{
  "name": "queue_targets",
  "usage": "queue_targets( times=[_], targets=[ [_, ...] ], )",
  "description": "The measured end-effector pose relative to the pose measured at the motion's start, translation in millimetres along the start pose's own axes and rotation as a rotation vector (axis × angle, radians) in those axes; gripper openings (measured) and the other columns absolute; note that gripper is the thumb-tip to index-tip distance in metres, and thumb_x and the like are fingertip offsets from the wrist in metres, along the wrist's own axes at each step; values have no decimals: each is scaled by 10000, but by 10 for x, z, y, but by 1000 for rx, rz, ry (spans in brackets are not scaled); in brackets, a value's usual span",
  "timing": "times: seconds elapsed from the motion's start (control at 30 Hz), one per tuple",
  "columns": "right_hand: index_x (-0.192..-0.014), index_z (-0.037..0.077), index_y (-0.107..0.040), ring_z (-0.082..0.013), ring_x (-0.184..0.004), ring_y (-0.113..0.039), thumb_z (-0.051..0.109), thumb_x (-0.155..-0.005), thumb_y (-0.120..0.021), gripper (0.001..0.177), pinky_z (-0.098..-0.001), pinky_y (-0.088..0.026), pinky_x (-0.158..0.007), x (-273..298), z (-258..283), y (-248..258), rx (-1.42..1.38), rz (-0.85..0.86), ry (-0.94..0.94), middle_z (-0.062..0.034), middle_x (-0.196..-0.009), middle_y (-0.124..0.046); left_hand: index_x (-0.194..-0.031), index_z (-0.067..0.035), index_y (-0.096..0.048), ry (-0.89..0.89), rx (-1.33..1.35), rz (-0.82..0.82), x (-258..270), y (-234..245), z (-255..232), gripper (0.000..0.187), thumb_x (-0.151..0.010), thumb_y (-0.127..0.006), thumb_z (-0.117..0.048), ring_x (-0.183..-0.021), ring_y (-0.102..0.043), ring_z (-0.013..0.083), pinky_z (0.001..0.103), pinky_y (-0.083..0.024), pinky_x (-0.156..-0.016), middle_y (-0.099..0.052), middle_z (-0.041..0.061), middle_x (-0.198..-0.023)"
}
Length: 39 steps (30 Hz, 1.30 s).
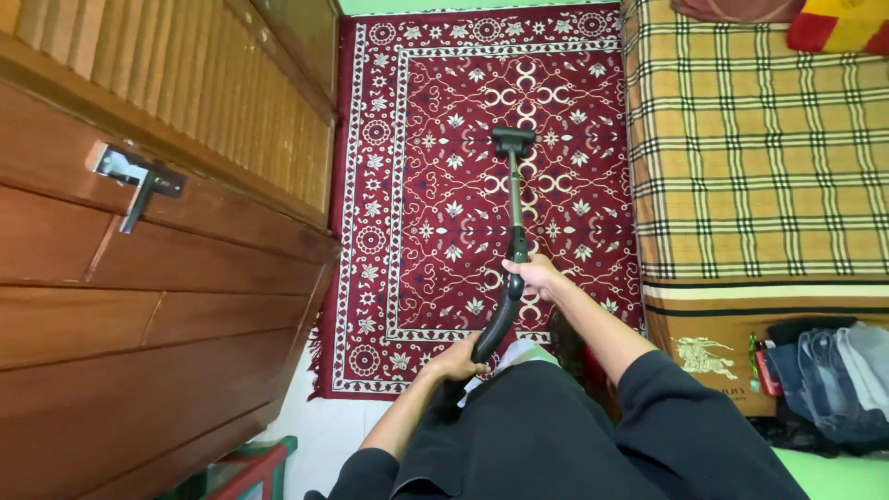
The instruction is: Vacuuming a red patterned rug in a bedroom using a canister vacuum cleaner.
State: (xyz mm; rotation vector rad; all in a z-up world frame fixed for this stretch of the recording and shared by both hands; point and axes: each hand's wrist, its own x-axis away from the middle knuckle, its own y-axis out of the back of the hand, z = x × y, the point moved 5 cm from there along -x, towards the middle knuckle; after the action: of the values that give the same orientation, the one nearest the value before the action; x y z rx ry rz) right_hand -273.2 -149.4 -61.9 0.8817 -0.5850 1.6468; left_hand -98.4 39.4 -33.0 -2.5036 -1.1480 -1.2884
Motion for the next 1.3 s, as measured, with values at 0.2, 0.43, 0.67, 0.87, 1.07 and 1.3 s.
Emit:
queue_targets(
  times=[0.2,0.43,0.67,0.87,1.07,1.3],
  targets=[
    [-1182,-19,-557,-329,-835,-757,348,-851,-845,572,-544,-612,-753,348,-145,-64,13,14,-70,-197,-916,-718,-1617,-210,-253,11,-64,145,671,208,-342,889,-892,-751,-345,-1312,-565,435,495,-480,-1063,-585,298,-1367],
    [-1176,-39,-555,-312,-836,-743,331,-870,-831,554,-544,-620,-738,1501,15,-739,-169,83,-139,-191,-928,-689,-1455,-96,-473,-17,26,183,1483,360,-233,722,-811,-796,-151,-1229,-591,494,521,-478,-1003,-609,321,-1312],
    [-1198,-23,-556,-319,-933,-722,309,-870,-844,549,-577,-599,-817,1975,-323,-1339,-266,167,-198,-170,-998,-663,-1449,-123,-571,-1,292,104,1708,80,882,877,-632,-858,18,-1165,-669,422,458,-516,-981,-694,268,-1221],
    [-1188,-44,-551,-354,-1009,-695,262,-916,-787,473,-603,-590,-850,2057,-186,-1526,-361,105,-122,-192,-1047,-620,-1290,-172,-696,13,379,63,1629,41,1184,746,-591,-898,-2,-1011,-702,299,367,-545,-854,-745,119,-1099],
    [-1173,-51,-577,-343,-987,-684,324,-926,-781,493,-585,-603,-813,1637,140,-1491,-363,42,13,-196,-1005,-611,-1303,-184,-687,-107,466,-146,1445,275,953,678,-685,-891,6,-967,-687,230,334,-565,-793,-768,88,-1051],
    [-1314,1,-515,-315,-965,-671,367,-919,-796,607,-489,-624,-772,783,126,-974,-336,-109,90,-172,-1069,-581,-1535,-214,-477,-100,347,-296,700,230,678,818,-816,-866,-241,-1149,-634,295,383,-523,-921,-648,155,-1306]
  ],
)
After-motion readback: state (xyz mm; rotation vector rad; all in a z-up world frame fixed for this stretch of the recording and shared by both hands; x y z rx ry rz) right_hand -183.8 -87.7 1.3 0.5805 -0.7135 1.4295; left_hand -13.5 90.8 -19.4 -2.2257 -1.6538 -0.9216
